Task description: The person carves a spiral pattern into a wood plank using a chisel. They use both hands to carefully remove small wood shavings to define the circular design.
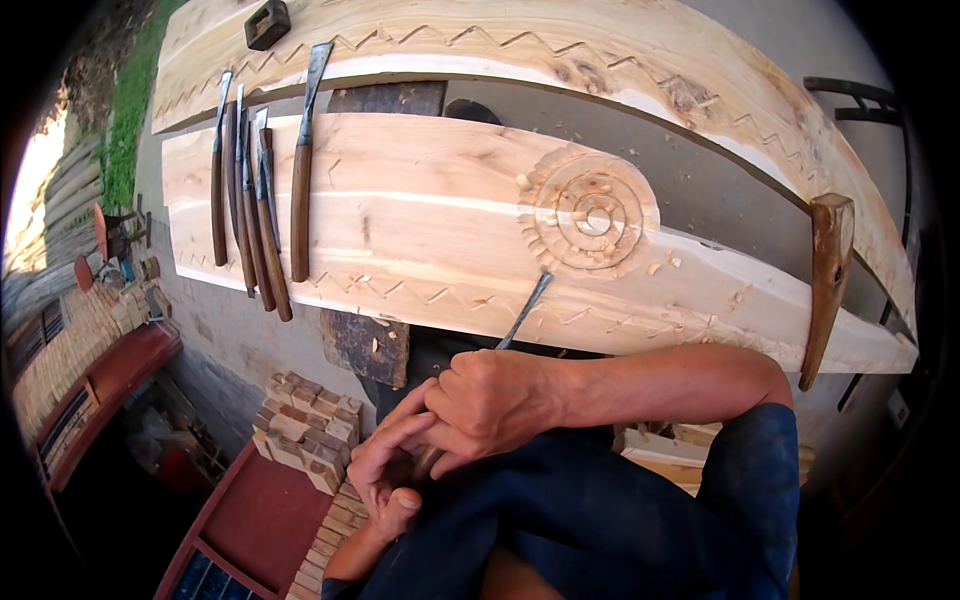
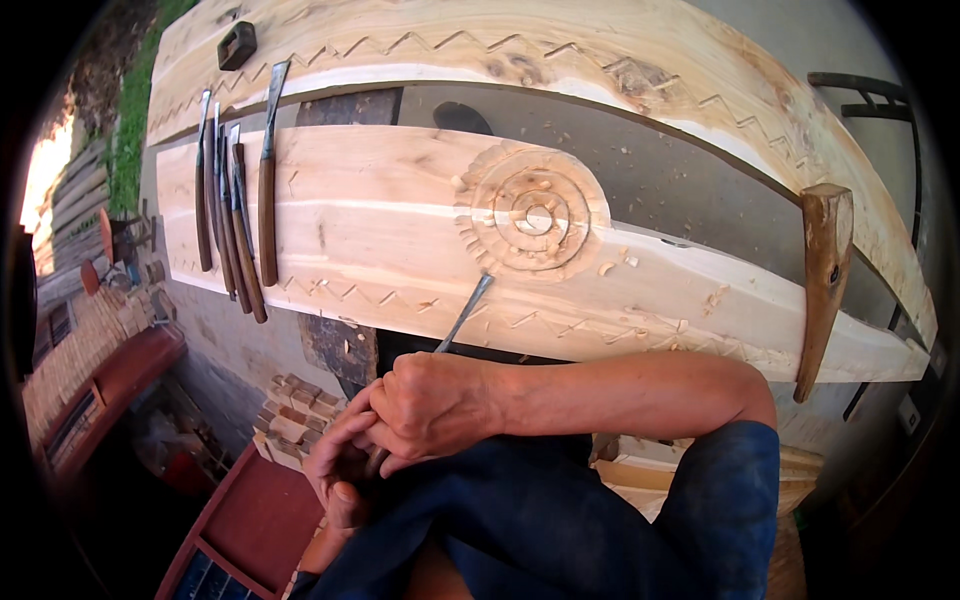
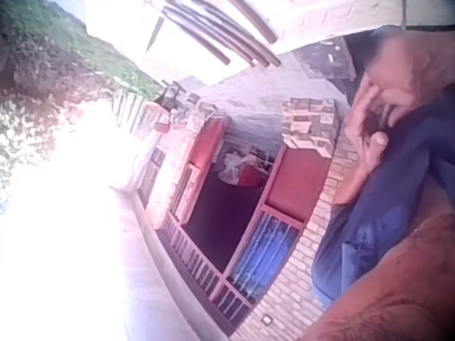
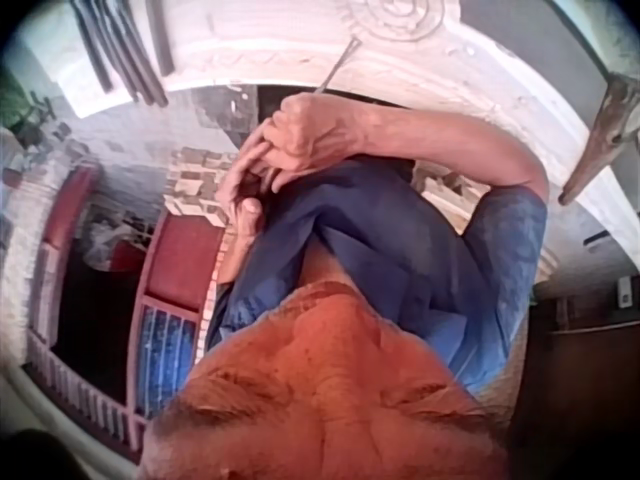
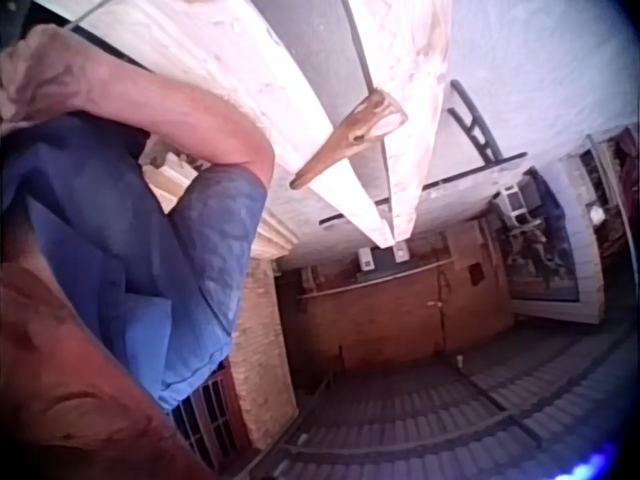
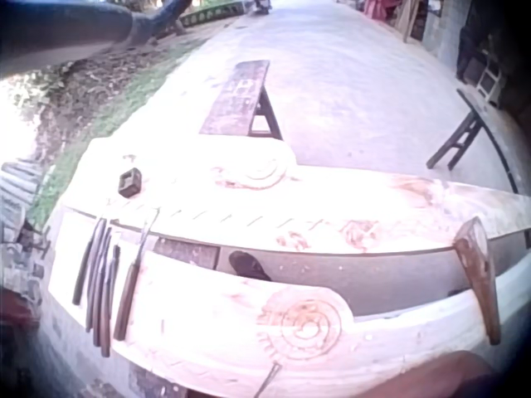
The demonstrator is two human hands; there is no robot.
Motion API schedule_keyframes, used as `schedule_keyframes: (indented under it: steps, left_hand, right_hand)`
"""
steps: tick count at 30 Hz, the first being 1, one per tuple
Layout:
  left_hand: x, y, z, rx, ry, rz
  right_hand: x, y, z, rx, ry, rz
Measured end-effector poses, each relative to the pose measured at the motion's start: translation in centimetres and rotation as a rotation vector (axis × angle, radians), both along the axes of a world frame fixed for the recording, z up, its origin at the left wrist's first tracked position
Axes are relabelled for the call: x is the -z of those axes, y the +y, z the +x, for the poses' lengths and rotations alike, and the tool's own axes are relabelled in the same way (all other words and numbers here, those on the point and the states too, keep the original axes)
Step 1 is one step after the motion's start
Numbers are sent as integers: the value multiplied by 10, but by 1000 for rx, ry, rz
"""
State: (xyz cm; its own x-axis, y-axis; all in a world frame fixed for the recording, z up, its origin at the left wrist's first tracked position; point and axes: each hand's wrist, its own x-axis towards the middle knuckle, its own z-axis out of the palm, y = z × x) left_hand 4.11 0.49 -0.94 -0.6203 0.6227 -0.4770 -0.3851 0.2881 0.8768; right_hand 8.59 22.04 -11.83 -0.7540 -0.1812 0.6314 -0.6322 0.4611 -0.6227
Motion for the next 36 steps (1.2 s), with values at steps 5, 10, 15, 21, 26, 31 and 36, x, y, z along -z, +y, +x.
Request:
schedule_keyframes:
  steps: [5, 10, 15, 21, 26, 31, 36]
  left_hand:
    - [5, -8, 1, -60, -14, 3]
    - [18, -14, 1, -36, 13, -9]
    - [12, -29, 1, -97, 31, -9]
    - [26, -31, 13, -328, 115, 170]
    - [34, -29, 13, -196, 179, 76]
    - [30, -30, 9, -258, 103, 36]
    - [34, -32, 8, -18, 143, 67]
  right_hand:
    - [0, -6, -1, -94, -141, -10]
    - [4, -6, -1, -84, -138, -30]
    - [9, -9, -5, -4, -107, 44]
    - [0, -12, -8, -59, -178, 26]
    - [3, -9, -4, -80, -226, 34]
    - [6, -11, -4, -64, -172, 61]
    - [2, -5, -3, -137, -177, -3]
